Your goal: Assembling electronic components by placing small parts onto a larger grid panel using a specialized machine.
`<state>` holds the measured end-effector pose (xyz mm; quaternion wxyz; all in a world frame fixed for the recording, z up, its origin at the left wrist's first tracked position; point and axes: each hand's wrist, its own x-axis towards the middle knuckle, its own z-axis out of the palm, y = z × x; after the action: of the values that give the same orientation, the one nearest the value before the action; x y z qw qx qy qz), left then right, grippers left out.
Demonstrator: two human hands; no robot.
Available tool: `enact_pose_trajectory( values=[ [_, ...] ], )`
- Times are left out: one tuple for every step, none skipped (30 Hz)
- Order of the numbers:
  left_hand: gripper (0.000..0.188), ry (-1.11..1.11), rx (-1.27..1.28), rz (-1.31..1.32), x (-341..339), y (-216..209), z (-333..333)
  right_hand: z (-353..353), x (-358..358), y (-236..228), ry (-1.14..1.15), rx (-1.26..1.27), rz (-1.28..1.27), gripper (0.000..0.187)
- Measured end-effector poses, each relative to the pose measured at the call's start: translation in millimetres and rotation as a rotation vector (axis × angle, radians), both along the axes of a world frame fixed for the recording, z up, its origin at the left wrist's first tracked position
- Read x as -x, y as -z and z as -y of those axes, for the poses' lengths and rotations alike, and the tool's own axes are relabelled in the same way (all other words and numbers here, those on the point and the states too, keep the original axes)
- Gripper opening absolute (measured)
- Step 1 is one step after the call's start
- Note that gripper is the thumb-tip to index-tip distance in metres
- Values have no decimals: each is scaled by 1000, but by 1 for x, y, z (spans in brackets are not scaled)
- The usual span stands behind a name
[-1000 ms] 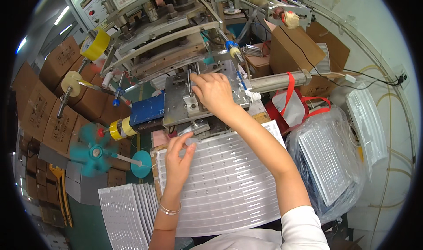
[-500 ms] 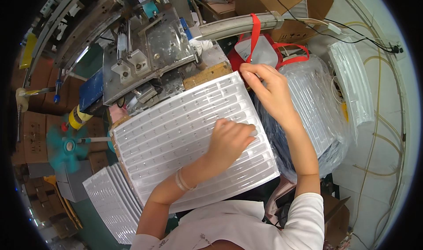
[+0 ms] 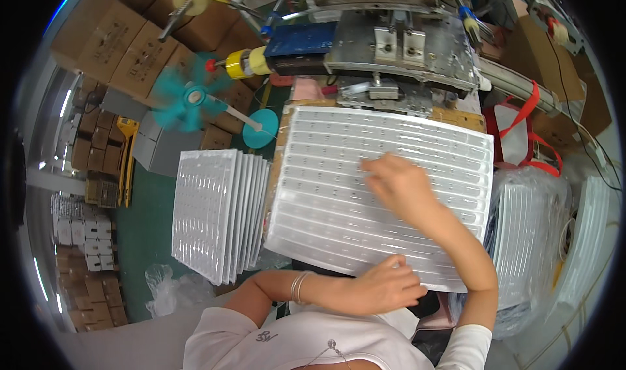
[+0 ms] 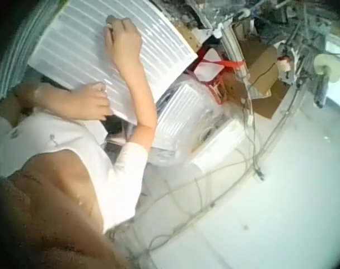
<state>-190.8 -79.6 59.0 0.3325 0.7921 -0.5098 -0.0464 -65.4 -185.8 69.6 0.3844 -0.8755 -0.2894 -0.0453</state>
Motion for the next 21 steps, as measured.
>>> enact_pose_trajectory(
  values=[
    [34,-12,61,-47,9,-4,-8,-27,0,10,-111,49,106,30],
    [32,-4,84,-110,14,-6,-16,-53,2,19,-195,128,92,34],
    [32,-18,126,-90,16,-8,-23,-78,5,29,-268,126,150,38],
    [29,-68,154,-108,17,-11,-31,-101,7,38,-307,271,173,38],
    [25,-114,181,-124,14,-15,-40,-121,8,46,-333,391,247,38],
    [25,-102,185,-111,7,-18,-50,-135,10,51,-362,435,261,37],
    [23,-185,251,-64,-3,-22,-60,-146,12,55,-385,556,263,36],
    [20,-260,319,-17,-16,-27,-72,-154,14,56,-358,519,298,36],
    [19,-317,268,66,-31,-34,-90,-159,14,55,-396,549,174,35],
    [18,-437,365,16,-49,-40,-102,-158,12,52,-432,578,49,33],
    [19,-608,346,-23,-62,-49,-116,-149,9,48,-402,593,60,33],
    [21,-754,359,-84,-79,-57,-127,-136,6,42,-394,342,-16,33],
    [26,-848,485,50,-100,-63,-129,-122,1,34,-388,91,-80,32],
    [30,-914,545,48,-117,-67,-130,-104,-4,26,-310,-25,-119,27],
    [30,-904,569,61,-134,-68,-126,-82,-11,18,-239,-104,-188,26],
    [33,-883,521,160,-152,-68,-121,-59,-18,8,-178,-201,-210,26],
    [36,-875,470,247,-166,-66,-116,-35,-24,-1,-75,-232,-195,25],
    [38,-846,364,208,-178,-64,-108,-13,-29,-10,8,-289,-159,25],
    [38,-842,381,228,-192,-61,-98,7,-33,-17,148,-333,-266,24],
    [37,-876,313,362,-205,-58,-86,25,-37,-24,249,-417,-334,23],
    [36,-907,244,491,-217,-56,-74,40,-43,-29,280,-389,-341,23]
  ],
)
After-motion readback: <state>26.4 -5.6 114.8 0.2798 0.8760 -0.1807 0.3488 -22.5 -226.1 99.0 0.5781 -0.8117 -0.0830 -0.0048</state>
